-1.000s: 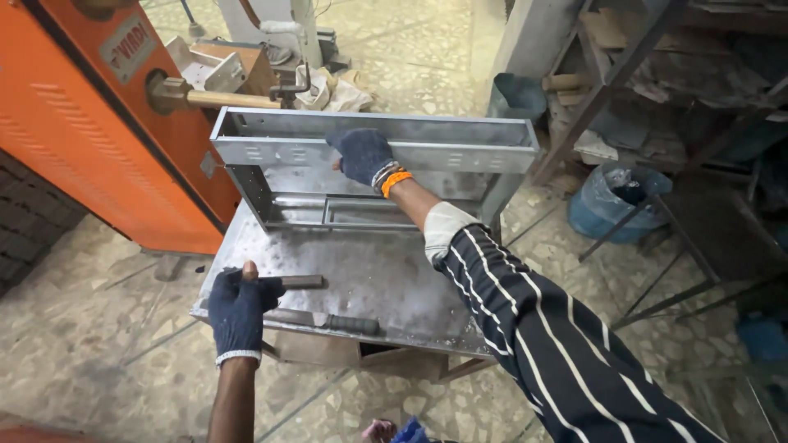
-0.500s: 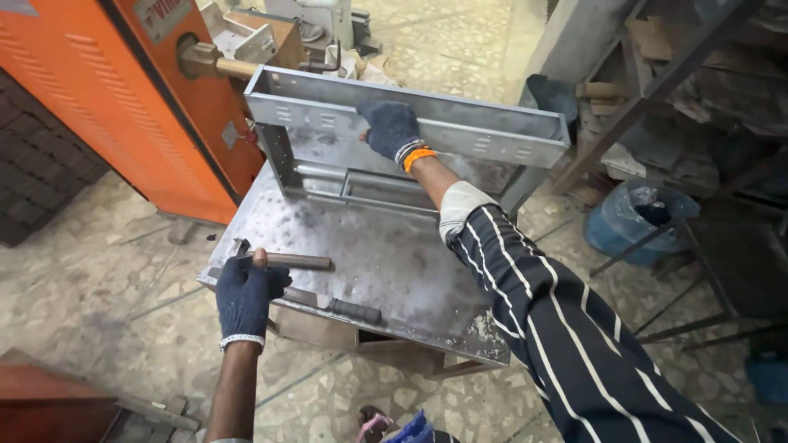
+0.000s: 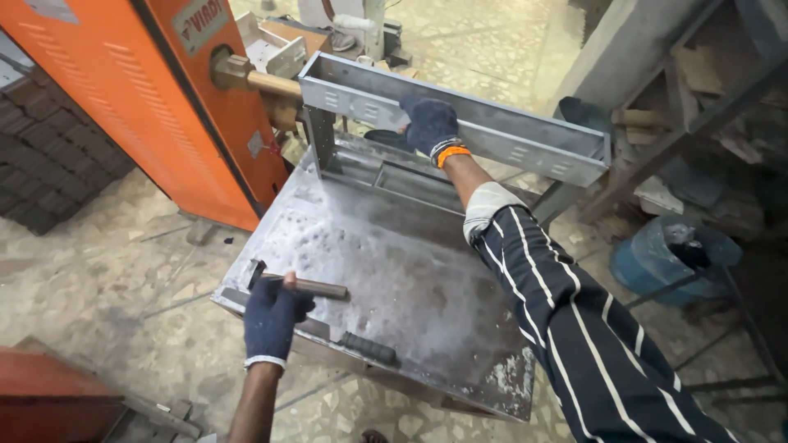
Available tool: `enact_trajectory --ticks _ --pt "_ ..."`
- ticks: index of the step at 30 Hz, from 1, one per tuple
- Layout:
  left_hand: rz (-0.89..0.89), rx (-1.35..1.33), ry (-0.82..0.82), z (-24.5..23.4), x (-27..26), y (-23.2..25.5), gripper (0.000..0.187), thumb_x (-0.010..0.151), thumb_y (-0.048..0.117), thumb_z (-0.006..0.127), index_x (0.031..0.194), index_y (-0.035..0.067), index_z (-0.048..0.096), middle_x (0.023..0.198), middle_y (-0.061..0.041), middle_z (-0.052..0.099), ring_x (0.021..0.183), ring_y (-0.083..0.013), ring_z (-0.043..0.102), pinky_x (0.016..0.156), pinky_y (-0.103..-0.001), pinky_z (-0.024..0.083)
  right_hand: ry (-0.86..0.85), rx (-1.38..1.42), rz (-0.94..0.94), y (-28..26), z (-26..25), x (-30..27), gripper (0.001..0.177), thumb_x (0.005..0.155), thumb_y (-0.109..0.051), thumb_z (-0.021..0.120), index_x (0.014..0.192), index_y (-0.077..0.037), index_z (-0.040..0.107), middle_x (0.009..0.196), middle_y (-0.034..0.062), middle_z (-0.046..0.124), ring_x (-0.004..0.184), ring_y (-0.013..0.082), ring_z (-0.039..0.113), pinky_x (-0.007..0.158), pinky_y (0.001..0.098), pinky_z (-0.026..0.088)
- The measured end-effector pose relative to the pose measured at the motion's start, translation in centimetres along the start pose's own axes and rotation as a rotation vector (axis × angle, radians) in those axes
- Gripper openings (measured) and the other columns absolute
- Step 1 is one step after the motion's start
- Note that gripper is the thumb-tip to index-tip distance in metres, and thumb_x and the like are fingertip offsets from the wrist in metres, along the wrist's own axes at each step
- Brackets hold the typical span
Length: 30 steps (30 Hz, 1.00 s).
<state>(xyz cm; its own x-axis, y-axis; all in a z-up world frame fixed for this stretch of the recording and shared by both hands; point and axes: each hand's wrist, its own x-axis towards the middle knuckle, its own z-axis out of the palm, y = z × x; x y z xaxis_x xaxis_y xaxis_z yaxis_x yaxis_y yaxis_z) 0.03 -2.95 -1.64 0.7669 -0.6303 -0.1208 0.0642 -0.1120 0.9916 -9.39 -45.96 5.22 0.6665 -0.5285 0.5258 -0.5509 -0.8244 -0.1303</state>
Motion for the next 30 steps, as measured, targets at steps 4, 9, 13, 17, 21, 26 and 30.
enact_trajectory --ticks 4,9,13,17,21,26,30 --pt "-0.033 0.082 -0.011 0.6 0.3 0.5 0.041 0.101 0.036 0.062 0.094 -0.004 0.067 0.073 -0.013 0.074 0.061 -0.0165 0.066 0.055 -0.029 0.051 0.133 0.002 -0.122 1.9 3.2 2.6 0.048 0.069 -0.029 0.087 0.113 -0.014 0.075 0.102 0.0153 0.075 0.092 0.0374 0.071 0.076 0.0495 0.055" --pt "-0.150 0.021 0.028 0.4 0.3 0.3 0.038 0.095 0.036 0.065 0.093 -0.001 0.063 0.073 -0.014 0.074 0.060 -0.0176 0.069 0.054 -0.032 0.051 0.031 -0.103 0.003 2.4 4.1 4.6 0.042 0.071 -0.035 0.090 0.105 -0.016 0.073 0.096 0.0159 0.074 0.092 0.0386 0.071 0.078 0.0513 0.055" --pt "-0.181 0.040 0.043 0.0 0.4 0.9 0.038 0.094 0.037 0.064 0.092 -0.001 0.063 0.074 -0.012 0.075 0.062 -0.0162 0.072 0.056 -0.031 0.054 0.026 -0.114 -0.038 2.3 4.2 4.9 0.044 0.070 -0.035 0.091 0.104 -0.015 0.072 0.092 0.0173 0.074 0.089 0.0397 0.071 0.075 0.0515 0.054" --pt "-0.106 0.071 0.030 -1.0 0.8 1.1 0.040 0.096 0.039 0.063 0.095 -0.001 0.065 0.071 -0.013 0.074 0.061 -0.0166 0.068 0.057 -0.031 0.053 -0.060 -0.208 0.024 2.0 4.4 5.0 0.048 0.071 -0.035 0.086 0.109 -0.011 0.068 0.093 0.0208 0.072 0.089 0.0413 0.070 0.075 0.0523 0.054" --pt "-0.071 0.070 0.093 -3.0 0.7 1.4 0.048 0.100 0.043 0.058 0.092 -0.004 0.068 0.069 -0.011 0.073 0.058 -0.0175 0.065 0.057 -0.032 0.052 0.032 -0.384 -0.028 -1.8 2.7 4.1 0.055 0.069 -0.022 0.076 0.119 -0.004 0.063 0.108 0.0197 0.066 0.103 0.0382 0.063 0.088 0.0549 0.047" --pt "-0.081 0.043 0.188 -7.1 -0.5 2.2 0.046 0.099 0.043 0.058 0.097 -0.002 0.067 0.070 -0.012 0.073 0.059 -0.0177 0.068 0.056 -0.031 0.053 0.175 -0.134 -0.245 -11.4 3.4 0.8 0.047 0.071 -0.025 0.073 0.114 -0.009 0.065 0.111 0.0192 0.063 0.109 0.0405 0.058 0.095 0.0539 0.043" --pt "-0.101 -0.085 0.211 -11.3 -1.9 -0.4 0.052 0.102 0.048 0.049 0.104 -0.002 0.063 0.075 -0.015 0.072 0.060 -0.0203 0.069 0.055 -0.033 0.055 0.005 0.180 -0.337 -20.6 4.9 -4.3 0.048 0.068 -0.017 0.068 0.115 -0.010 0.070 0.110 0.0173 0.070 0.106 0.0371 0.063 0.096 0.0463 0.048"
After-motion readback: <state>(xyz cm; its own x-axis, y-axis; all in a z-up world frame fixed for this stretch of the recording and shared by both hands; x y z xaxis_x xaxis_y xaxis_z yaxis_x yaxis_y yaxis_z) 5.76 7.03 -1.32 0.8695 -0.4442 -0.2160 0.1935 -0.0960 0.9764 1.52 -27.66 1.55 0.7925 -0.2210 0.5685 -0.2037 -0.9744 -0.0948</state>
